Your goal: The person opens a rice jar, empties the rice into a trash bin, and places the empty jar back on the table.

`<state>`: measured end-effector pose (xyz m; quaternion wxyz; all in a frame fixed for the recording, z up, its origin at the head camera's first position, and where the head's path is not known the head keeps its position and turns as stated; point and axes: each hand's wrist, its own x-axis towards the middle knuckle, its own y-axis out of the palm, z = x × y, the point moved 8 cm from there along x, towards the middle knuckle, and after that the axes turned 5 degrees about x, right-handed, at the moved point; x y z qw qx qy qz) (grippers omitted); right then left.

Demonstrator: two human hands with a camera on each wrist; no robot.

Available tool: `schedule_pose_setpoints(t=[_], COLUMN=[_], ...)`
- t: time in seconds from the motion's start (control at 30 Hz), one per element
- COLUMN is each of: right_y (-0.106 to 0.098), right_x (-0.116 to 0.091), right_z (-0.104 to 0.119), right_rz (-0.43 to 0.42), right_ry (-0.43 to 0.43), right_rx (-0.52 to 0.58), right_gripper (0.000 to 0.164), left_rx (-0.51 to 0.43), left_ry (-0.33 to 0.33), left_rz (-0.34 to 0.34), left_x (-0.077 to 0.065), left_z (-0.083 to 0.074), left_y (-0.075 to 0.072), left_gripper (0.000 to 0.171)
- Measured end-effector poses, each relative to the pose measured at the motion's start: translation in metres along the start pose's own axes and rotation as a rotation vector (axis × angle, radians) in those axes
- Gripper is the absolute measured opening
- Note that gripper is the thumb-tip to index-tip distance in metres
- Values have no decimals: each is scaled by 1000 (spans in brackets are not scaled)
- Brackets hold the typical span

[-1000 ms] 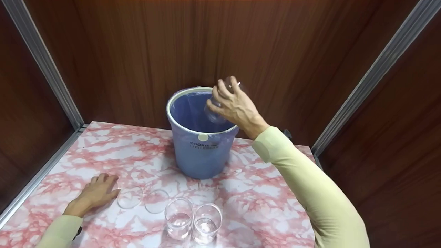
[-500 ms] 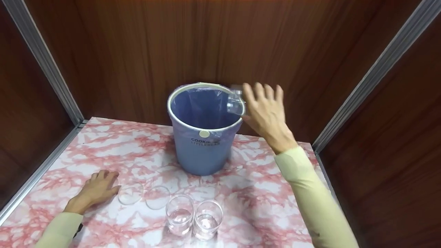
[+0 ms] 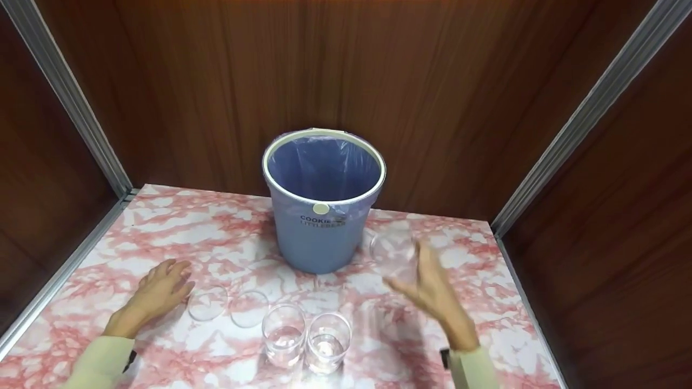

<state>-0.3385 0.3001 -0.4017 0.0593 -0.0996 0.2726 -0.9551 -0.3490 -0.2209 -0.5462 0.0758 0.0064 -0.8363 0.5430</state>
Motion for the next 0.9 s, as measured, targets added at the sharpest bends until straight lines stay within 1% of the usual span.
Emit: schedule_pose_setpoints(t=[0.03,0.07,0.1,0.17,0.2,0.27,0.33,0.43,0.47,0.53,0.6,0.63,0.7,0.83,0.87,0.9], right_y=[6,9,16,30,38,54,69,88,92,98,99,98,97,95,94,95], right_x=[-9,-19,-25,-37,-43,-52,-60,-72,-77,-88,-97,-101,-108,-113,-113,-114], right_z=[-7,-11,-18,-33,-40,-51,-61,-74,-77,-86,-92,-94,-97,-97,-96,-96], right_rz=[-2,-60,-63,-76,-66,-44,-28,-24,-31,-36,-46,-52,-62,-75,-68,-42], right_ry=[-45,-118,-123,-102,-66,-9,52,113,123,175,211,230,266,257,250,270], right_rx=[-102,-249,-241,-243,-232,-154,-119,-70,-70,-44,-13,5,1,-34,-19,42], right_gripper=[81,87,85,85,85,83,85,88,87,87,87,87,90,97,101,106], left_rx=[-10,-25,-41,-76,-88,-104,-105,-94,-92,-81,-70,-67,-59,-46,-41,-35], left_ry=[12,22,33,60,73,100,138,184,200,222,240,247,246,241,241,245], left_rz=[-28,-54,-79,-133,-157,-201,-245,-261,-262,-248,-241,-239,-232,-222,-222,-223], left_x=[-1,-1,-1,-2,-3,-3,-3,-3,-3,-5,-6,-7,-9,-9,-8,-7], left_z=[-5,-10,-15,-29,-35,-50,-67,-90,-97,-107,-113,-114,-113,-113,-114,-116], left_y=[-2,-5,-7,-13,-16,-21,-27,-34,-36,-37,-39,-39,-40,-41,-42,-43], left_gripper=[50,49,47,44,43,40,38,38,38,39,40,40,41,43,43,44])
